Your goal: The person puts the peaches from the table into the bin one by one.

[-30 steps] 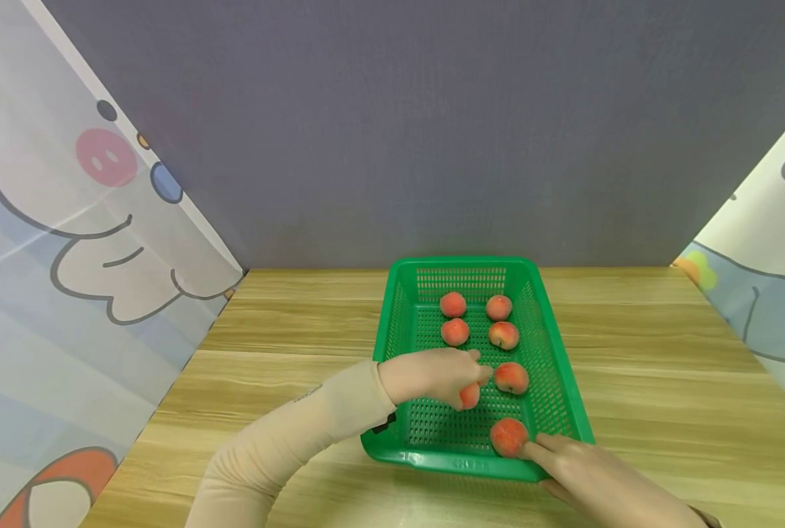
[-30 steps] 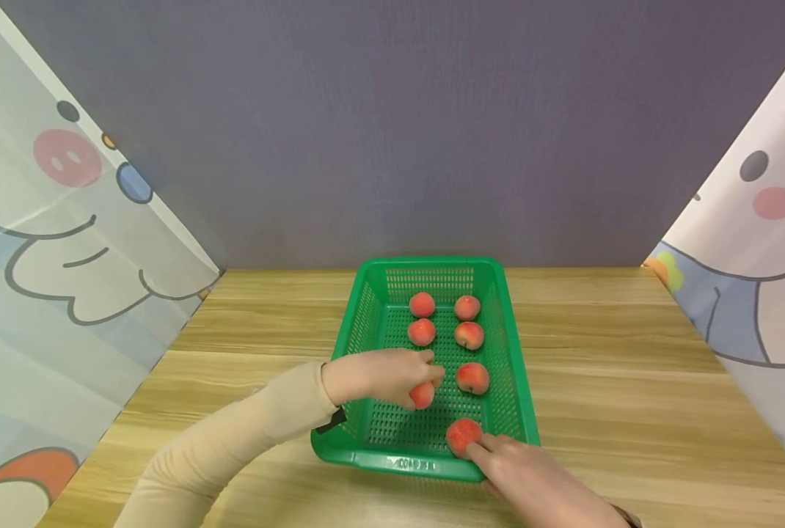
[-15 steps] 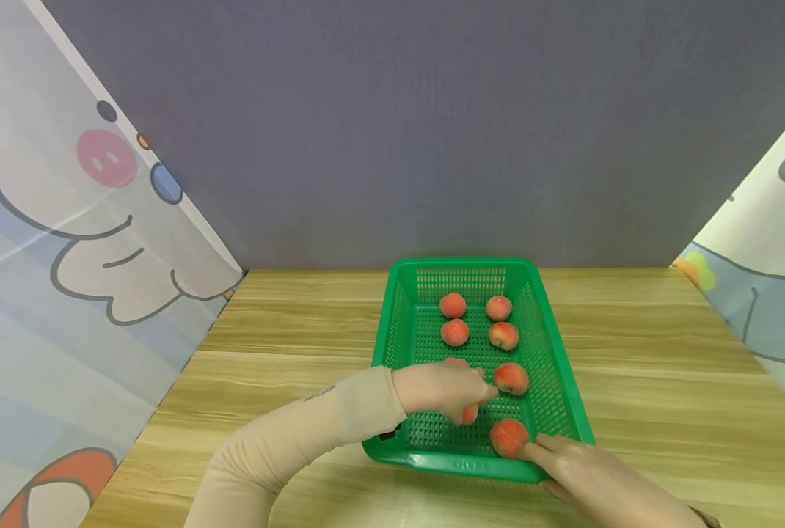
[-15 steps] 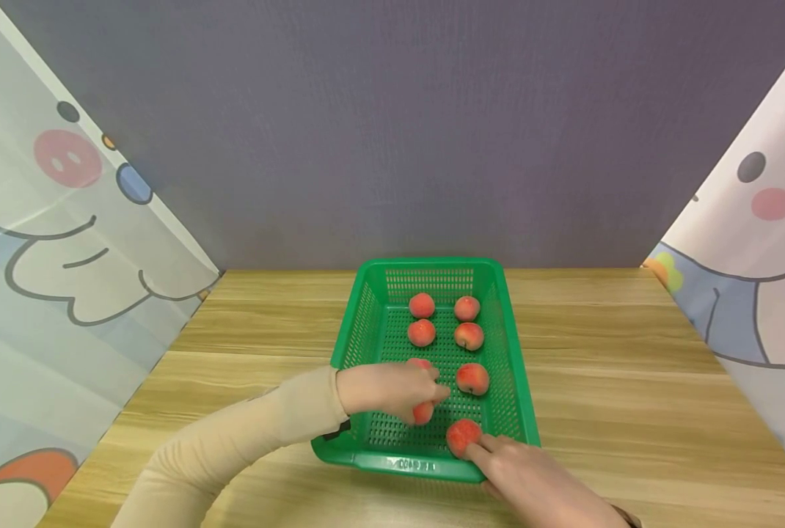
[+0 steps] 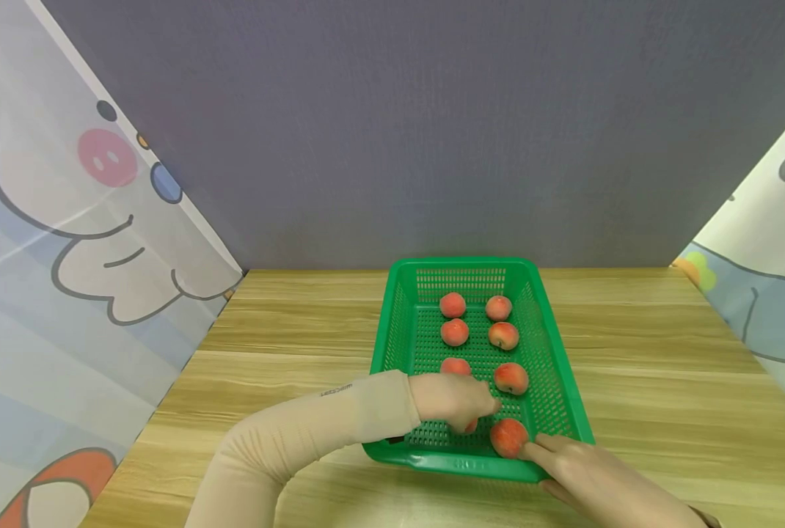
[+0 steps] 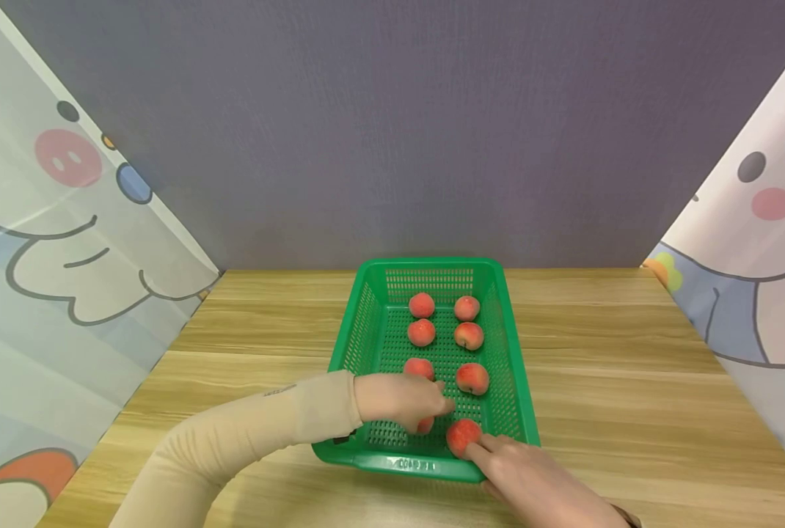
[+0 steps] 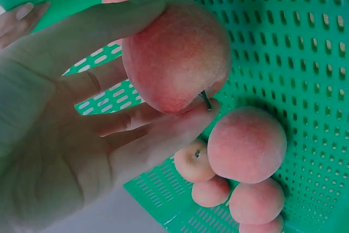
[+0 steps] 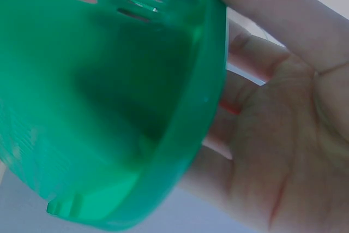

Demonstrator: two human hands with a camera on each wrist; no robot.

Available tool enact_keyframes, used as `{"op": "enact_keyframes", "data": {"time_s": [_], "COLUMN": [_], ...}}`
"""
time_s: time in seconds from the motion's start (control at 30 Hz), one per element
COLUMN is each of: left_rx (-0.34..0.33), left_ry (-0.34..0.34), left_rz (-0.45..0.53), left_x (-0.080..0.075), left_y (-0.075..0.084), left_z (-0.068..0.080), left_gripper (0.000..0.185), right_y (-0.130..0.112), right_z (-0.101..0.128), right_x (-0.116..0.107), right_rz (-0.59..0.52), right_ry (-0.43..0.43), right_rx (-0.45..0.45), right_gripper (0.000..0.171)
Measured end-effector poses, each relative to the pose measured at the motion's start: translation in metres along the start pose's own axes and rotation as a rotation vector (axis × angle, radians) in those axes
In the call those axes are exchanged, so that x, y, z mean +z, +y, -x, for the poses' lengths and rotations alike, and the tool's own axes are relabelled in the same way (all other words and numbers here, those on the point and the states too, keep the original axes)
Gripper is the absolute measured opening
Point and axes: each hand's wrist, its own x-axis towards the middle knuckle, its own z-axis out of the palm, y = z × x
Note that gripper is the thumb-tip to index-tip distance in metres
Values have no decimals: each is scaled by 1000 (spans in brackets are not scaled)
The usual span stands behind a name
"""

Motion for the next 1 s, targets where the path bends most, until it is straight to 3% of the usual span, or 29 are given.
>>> {"op": "enact_keyframes", "data": {"time_s": [0.2, 0.6, 1.0], "left_rx": [4, -29, -21], "left_ry": [-11, -46, -47], "left_rz": [-10, -4, 8], "left_x": [5, 10, 14], "left_y": [2, 4, 4], "left_z": [-5, -9, -11], "left_gripper": [46, 52, 54], "right_y": [0, 0, 1], "right_z": [0, 0, 0], "right_x": [0, 0, 0], "right_rz": [3, 10, -1], "right_ry": [9, -9, -25], "right_rx": [-3, 8, 16], "right_gripper": [38, 37, 36]}}
